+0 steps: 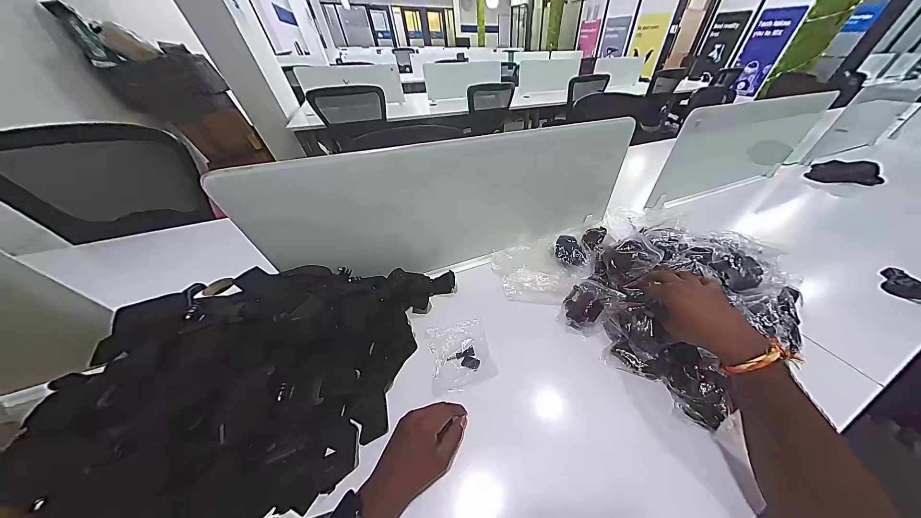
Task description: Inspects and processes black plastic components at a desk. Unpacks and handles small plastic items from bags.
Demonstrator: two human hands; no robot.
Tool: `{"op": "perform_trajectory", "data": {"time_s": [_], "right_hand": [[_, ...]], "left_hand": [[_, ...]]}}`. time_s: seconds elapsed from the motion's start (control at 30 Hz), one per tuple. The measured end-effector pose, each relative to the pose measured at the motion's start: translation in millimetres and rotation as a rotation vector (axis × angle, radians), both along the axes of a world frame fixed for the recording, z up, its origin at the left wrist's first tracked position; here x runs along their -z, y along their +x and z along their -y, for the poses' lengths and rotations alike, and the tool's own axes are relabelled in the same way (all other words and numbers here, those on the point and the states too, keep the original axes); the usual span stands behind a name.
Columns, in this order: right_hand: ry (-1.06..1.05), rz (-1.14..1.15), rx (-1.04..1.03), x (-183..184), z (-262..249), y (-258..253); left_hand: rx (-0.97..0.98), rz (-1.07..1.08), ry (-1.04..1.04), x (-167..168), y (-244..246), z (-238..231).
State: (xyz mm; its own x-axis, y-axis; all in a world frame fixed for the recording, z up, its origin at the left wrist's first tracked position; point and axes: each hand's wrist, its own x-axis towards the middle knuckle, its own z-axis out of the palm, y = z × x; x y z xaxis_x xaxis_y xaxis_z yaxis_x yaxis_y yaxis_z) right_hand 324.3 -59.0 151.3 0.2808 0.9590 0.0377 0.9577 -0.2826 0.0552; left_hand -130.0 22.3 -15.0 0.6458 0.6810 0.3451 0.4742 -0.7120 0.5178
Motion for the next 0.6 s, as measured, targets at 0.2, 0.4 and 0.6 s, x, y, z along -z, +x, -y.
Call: {"op": "perform_trajectory", "data": {"time_s": [0.2,0.4,0.6], "right_hand": [[-0.001,-0.081,-0.27,-28.0,19.8,-20.1],[-0.1,-0.293,-0.839,1.5,6.6,-112.3],[0.006,-0.857,-0.979,97.8,-32.5,-207.1]], "left_hand": [[0.012,0.013,-0.047,-0.3,-3.4,1.8],[0.014,0.265,-0.34,-6.0,1.0,3.7],[0.259,0.411,-0.516,-12.3,-5.2,8.8]]}}
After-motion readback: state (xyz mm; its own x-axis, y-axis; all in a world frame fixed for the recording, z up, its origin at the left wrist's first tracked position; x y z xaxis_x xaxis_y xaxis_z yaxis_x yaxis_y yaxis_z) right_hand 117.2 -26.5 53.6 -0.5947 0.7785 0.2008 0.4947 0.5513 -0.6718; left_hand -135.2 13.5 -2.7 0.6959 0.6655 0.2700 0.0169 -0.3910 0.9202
